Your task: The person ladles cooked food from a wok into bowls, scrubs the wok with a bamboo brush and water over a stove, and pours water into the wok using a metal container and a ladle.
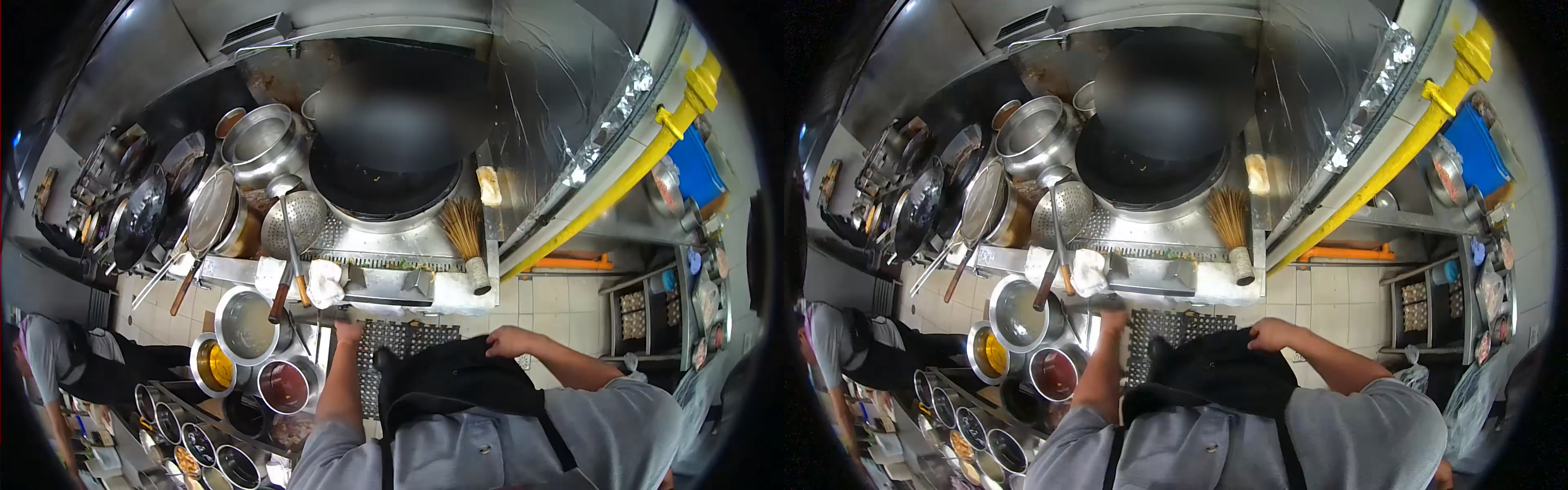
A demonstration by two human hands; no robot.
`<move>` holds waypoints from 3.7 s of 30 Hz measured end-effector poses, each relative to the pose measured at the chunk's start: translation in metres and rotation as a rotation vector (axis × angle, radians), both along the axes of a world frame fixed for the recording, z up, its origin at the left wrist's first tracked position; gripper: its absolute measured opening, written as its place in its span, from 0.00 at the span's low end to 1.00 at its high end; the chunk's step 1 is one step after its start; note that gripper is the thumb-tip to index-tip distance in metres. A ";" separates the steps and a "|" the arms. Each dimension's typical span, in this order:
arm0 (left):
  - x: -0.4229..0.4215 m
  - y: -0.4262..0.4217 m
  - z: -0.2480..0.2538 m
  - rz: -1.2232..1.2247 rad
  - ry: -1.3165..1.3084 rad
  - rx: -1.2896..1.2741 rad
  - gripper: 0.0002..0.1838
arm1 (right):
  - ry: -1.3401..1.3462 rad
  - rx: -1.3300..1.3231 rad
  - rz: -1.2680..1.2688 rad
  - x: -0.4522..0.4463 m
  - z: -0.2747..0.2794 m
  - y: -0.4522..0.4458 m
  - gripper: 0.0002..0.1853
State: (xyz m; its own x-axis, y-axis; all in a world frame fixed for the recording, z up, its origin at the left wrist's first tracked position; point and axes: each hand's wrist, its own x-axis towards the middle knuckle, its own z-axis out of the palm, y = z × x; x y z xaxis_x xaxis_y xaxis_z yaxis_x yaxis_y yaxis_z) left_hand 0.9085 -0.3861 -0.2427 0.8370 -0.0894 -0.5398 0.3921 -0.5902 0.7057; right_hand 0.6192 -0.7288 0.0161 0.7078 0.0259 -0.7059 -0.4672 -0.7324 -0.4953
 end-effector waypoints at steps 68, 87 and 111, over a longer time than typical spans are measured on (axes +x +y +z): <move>-0.323 0.115 0.254 0.275 0.223 0.313 0.30 | 0.161 0.737 -0.062 0.224 -0.062 0.212 0.27; 0.020 -0.002 0.230 0.610 -0.082 -0.799 0.14 | -0.336 0.849 -0.342 0.350 0.094 0.146 0.13; 0.072 0.014 0.202 -0.252 -0.736 -0.135 0.42 | -0.952 0.096 -0.483 0.559 0.204 0.091 0.12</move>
